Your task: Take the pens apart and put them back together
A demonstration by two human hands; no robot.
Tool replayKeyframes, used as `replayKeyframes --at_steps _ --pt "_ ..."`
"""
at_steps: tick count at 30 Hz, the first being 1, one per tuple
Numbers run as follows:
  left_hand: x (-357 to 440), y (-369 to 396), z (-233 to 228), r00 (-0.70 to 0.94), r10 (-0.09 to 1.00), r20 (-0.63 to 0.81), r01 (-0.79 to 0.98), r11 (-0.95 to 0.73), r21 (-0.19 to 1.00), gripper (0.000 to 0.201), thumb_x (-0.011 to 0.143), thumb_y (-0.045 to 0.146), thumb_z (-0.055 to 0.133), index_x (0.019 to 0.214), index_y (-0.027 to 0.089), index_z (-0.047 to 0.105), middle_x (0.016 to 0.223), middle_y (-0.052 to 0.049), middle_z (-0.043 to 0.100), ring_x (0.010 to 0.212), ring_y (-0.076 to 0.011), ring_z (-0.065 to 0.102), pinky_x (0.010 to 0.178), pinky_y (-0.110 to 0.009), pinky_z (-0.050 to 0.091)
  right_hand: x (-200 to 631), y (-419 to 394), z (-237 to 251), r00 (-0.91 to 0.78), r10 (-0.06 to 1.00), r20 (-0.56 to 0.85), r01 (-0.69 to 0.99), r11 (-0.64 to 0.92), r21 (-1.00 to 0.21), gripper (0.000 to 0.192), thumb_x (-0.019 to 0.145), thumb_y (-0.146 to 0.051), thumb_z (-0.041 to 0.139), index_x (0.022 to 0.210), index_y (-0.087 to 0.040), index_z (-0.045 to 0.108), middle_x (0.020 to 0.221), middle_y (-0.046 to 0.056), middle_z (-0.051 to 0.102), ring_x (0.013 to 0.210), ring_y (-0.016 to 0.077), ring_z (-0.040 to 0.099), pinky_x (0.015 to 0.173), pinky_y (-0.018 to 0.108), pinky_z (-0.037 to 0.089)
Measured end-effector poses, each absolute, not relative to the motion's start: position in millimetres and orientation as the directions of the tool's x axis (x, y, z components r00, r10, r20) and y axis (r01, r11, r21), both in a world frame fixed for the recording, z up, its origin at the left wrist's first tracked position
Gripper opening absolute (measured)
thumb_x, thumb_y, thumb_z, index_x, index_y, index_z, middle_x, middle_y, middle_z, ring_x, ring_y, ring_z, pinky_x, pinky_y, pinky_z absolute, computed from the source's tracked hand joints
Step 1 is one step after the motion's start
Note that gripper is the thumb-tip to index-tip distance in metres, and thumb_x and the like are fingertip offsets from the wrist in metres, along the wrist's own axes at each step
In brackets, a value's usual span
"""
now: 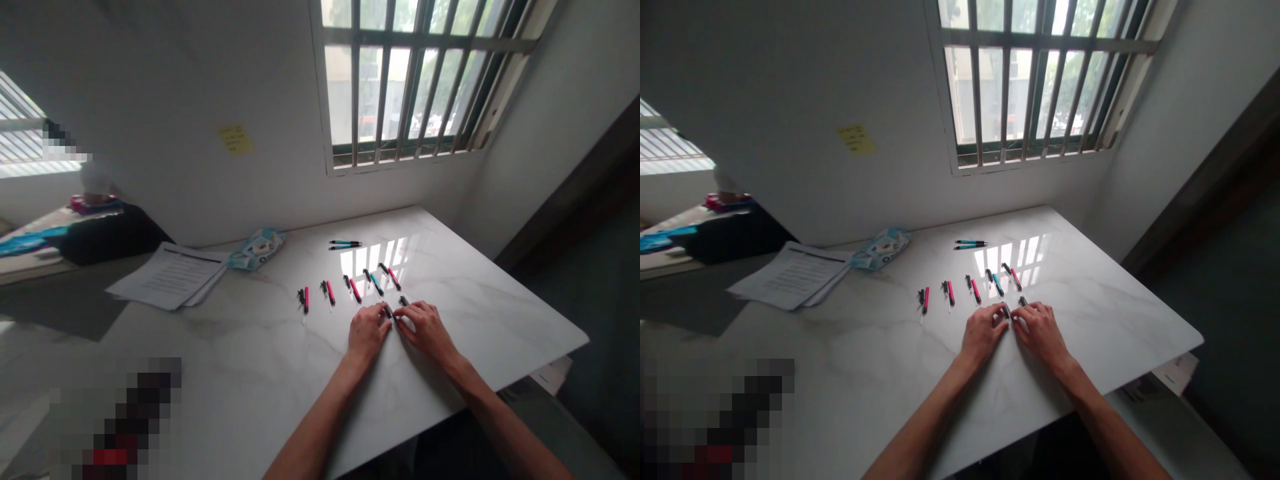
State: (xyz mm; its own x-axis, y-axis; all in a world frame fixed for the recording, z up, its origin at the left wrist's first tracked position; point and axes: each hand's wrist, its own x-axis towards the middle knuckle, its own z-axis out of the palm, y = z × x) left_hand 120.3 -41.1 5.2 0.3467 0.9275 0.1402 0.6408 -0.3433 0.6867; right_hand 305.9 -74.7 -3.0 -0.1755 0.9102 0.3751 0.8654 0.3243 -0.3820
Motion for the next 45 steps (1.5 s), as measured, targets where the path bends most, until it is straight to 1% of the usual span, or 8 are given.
replayKeyframes --at_steps 4,9,14,17,21,25,37,45 --pt "103.3 -44.5 17.7 0.387 0.907 0.164 0.645 -0.393 0.655 0.052 0.082 0.020 0.083 0.131 0.028 0.067 0.118 -0.005 0.076 0.109 -0.0247 0.068 0.103 -0.039 0.050 314.5 -70.2 1.4 -0.148 0.899 0.412 0.854 0.326 -0.404 0.017 0.097 -0.022 0.062 0.108 -0.027 0.074 0.105 0.006 0.079 0.103 0.0291 0.066 0.091 0.044 0.045" --pt "55.5 -37.4 32.2 0.230 0.950 0.210 0.717 -0.312 0.624 0.039 0.087 0.035 0.078 0.124 0.028 0.069 0.098 -0.002 0.074 0.089 -0.0213 0.069 0.089 -0.033 0.050 320.1 -48.5 10.9 -0.154 0.891 0.427 0.839 0.347 -0.420 0.017 0.096 -0.023 0.060 0.103 -0.025 0.076 0.103 0.006 0.079 0.101 0.0280 0.067 0.093 0.045 0.047" --pt "12.6 -23.6 23.8 -0.016 0.982 0.189 0.782 -0.106 0.614 0.021 0.091 0.038 0.070 0.107 0.026 0.075 0.068 0.003 0.058 0.066 -0.0169 0.061 0.069 -0.027 0.041 304.4 15.5 27.2 -0.160 0.864 0.478 0.791 0.402 -0.462 0.021 0.096 -0.020 0.060 0.109 -0.024 0.075 0.106 0.006 0.079 0.102 0.0263 0.066 0.096 0.041 0.048" --pt "2.1 -18.7 20.7 -0.101 0.976 0.194 0.783 -0.043 0.620 0.021 0.092 0.043 0.068 0.102 0.026 0.076 0.061 0.005 0.051 0.059 -0.0149 0.057 0.065 -0.025 0.037 288.9 73.6 31.4 -0.189 0.883 0.429 0.815 0.385 -0.433 0.029 0.096 -0.015 0.057 0.120 -0.023 0.072 0.106 0.006 0.079 0.101 0.0260 0.065 0.093 0.038 0.049" --pt "0.0 -17.4 19.9 -0.127 0.975 0.183 0.775 -0.017 0.632 0.018 0.093 0.040 0.068 0.101 0.026 0.076 0.061 0.005 0.053 0.059 -0.0143 0.057 0.065 -0.024 0.035 268.7 146.1 21.5 -0.254 0.927 0.275 0.876 0.341 -0.340 0.041 0.097 -0.009 0.055 0.136 -0.019 0.065 0.120 0.009 0.077 0.109 0.0254 0.063 0.097 0.035 0.046" --pt "-0.9 -18.4 16.8 -0.122 0.982 0.144 0.780 0.005 0.626 0.017 0.093 0.037 0.069 0.104 0.027 0.076 0.062 0.005 0.055 0.060 -0.0143 0.057 0.066 -0.024 0.035 255.9 187.1 6.1 -0.305 0.924 0.231 0.878 0.367 -0.307 0.051 0.093 -0.005 0.059 0.142 -0.017 0.061 0.133 0.013 0.071 0.115 0.0264 0.061 0.101 0.035 0.043" --pt "0.1 -16.9 17.4 -0.115 0.982 0.151 0.770 -0.008 0.638 0.016 0.093 0.037 0.070 0.104 0.028 0.077 0.061 0.006 0.054 0.060 -0.0142 0.057 0.065 -0.025 0.033 252.3 208.4 2.6 -0.331 0.918 0.220 0.895 0.379 -0.234 0.027 0.096 -0.014 0.062 0.117 -0.013 0.078 0.115 0.017 0.073 0.108 0.0280 0.059 0.094 0.035 0.042" --pt "-0.5 -15.8 12.4 -0.085 0.969 0.234 0.769 -0.085 0.633 0.019 0.095 0.037 0.067 0.109 0.026 0.074 0.064 0.005 0.053 0.063 -0.0156 0.058 0.067 -0.025 0.038 248.0 195.1 15.2 -0.235 0.926 0.296 0.887 0.329 -0.325 0.020 0.095 -0.011 0.060 0.106 -0.015 0.077 0.105 0.014 0.077 0.097 0.0251 0.068 0.091 0.035 0.048"
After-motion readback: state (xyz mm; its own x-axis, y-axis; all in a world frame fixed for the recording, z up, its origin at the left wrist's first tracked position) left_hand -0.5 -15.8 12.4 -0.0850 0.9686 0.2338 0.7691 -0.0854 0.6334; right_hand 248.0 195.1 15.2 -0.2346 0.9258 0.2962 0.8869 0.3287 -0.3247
